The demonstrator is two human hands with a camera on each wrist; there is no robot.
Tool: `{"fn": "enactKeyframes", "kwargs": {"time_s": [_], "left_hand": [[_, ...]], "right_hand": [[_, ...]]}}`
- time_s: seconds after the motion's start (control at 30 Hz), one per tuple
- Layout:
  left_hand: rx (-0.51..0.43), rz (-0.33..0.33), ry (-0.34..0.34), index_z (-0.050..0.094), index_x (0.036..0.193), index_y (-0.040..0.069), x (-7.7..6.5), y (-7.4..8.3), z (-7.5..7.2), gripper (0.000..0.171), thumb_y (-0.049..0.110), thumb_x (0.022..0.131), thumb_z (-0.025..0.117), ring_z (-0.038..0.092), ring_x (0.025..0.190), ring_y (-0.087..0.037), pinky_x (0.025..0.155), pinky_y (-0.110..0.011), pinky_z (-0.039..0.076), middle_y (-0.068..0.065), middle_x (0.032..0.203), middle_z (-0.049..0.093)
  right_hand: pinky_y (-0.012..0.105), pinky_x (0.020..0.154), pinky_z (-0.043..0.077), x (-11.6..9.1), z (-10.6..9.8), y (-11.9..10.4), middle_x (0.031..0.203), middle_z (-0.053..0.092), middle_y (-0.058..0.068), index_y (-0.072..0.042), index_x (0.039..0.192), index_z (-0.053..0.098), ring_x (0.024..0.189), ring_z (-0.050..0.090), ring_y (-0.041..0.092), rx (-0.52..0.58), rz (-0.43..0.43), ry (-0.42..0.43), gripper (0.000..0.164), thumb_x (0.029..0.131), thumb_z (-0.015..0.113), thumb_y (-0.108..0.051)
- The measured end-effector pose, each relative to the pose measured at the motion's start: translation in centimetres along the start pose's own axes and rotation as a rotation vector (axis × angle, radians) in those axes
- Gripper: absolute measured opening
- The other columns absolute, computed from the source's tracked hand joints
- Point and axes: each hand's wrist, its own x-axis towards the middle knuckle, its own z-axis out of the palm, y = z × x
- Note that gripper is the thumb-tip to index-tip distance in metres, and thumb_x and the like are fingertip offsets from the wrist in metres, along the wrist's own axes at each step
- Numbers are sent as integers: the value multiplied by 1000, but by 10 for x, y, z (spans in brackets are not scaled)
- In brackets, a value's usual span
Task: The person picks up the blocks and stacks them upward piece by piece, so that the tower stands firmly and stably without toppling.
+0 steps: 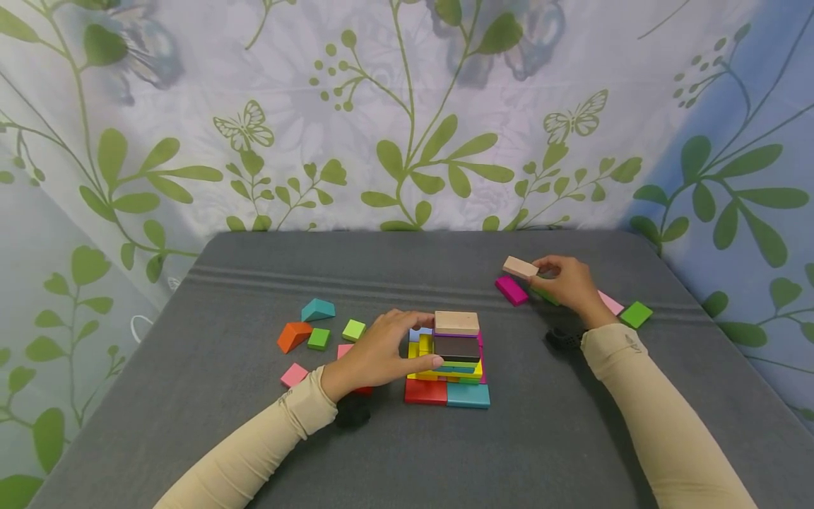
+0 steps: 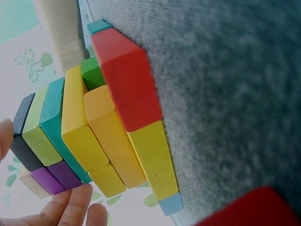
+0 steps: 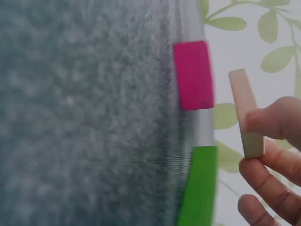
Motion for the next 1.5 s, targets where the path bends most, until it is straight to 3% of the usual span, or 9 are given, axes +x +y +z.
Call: {"fn": "enactKeyframes", "kwargs": {"time_s": [0.17, 0.3, 0.47, 0.63, 0.77, 0.97, 1.13, 1.27, 1.5], "left_hand": [[-2, -4, -5, 59, 152, 3, 0, 0, 0, 71, 44, 98, 78, 56, 127, -30, 106, -56, 48, -11, 142, 66], [-5, -4, -6, 58, 152, 3, 0, 1, -1, 71, 44, 98, 78, 56, 128, -31, 107, -57, 47, -11, 143, 66], [-8, -5, -6, 58, 152, 3, 0, 1, -1, 71, 43, 98, 78, 56, 128, -31, 108, -58, 46, -11, 143, 65], [-15, -5, -8, 58, 152, 2, 0, 2, -2, 71, 43, 98, 78, 56, 128, -30, 109, -58, 45, -11, 144, 65], [-8, 5, -8, 58, 152, 2, 0, 0, -2, 70, 42, 98, 78, 56, 128, -30, 109, -58, 45, -11, 145, 66], [-7, 11, -9, 58, 153, 2, 0, 0, -3, 71, 41, 98, 79, 56, 128, -31, 110, -59, 45, -12, 145, 65], [-13, 14, -12, 58, 153, 1, 0, 1, -4, 71, 40, 98, 79, 56, 129, -32, 111, -59, 43, -13, 146, 65], [-13, 27, -13, 58, 153, 0, 1, 1, -4, 70, 38, 98, 80, 56, 129, -33, 111, -60, 43, -14, 145, 65], [-2, 50, -6, 58, 152, 0, 0, 1, -5, 72, 36, 95, 84, 56, 128, -32, 111, -59, 44, -14, 146, 66]], "right_hand": [[69, 99, 47, -16, -6, -12, 124, 73, 26, 1, 129, 72, 122, 61, 48, 7, -42, 42, 40, 102, 77, -28], [66, 96, 49, -32, -10, -25, 121, 74, 26, 0, 126, 74, 115, 63, 46, 33, -154, 87, 34, 101, 79, -22], [44, 89, 54, -53, -7, -44, 111, 76, 18, -1, 120, 79, 101, 65, 35, 75, -350, 185, 29, 92, 85, -5], [18, 84, 46, -71, -3, -63, 102, 77, 11, -4, 114, 81, 94, 61, 9, 139, -479, 219, 36, 80, 89, 5], [15, 83, 46, -84, 0, -75, 99, 75, 10, -3, 113, 81, 92, 60, 1, 217, -549, 214, 40, 75, 89, 10], [15, 85, 50, -96, 10, -85, 101, 78, 7, -3, 111, 81, 89, 68, 6, 302, -714, 195, 46, 69, 87, 14], [19, 88, 55, -105, 20, -89, 106, 79, 5, -8, 113, 81, 92, 72, 18, 294, -799, 143, 28, 87, 91, -15], [19, 89, 55, -111, 28, -91, 106, 79, 2, -10, 114, 81, 94, 71, 20, 260, -839, 118, 38, 102, 74, -45], [17, 92, 53, -113, 38, -97, 105, 77, 3, -9, 115, 80, 93, 69, 20, 235, -923, 152, 38, 105, 69, -43]]}}
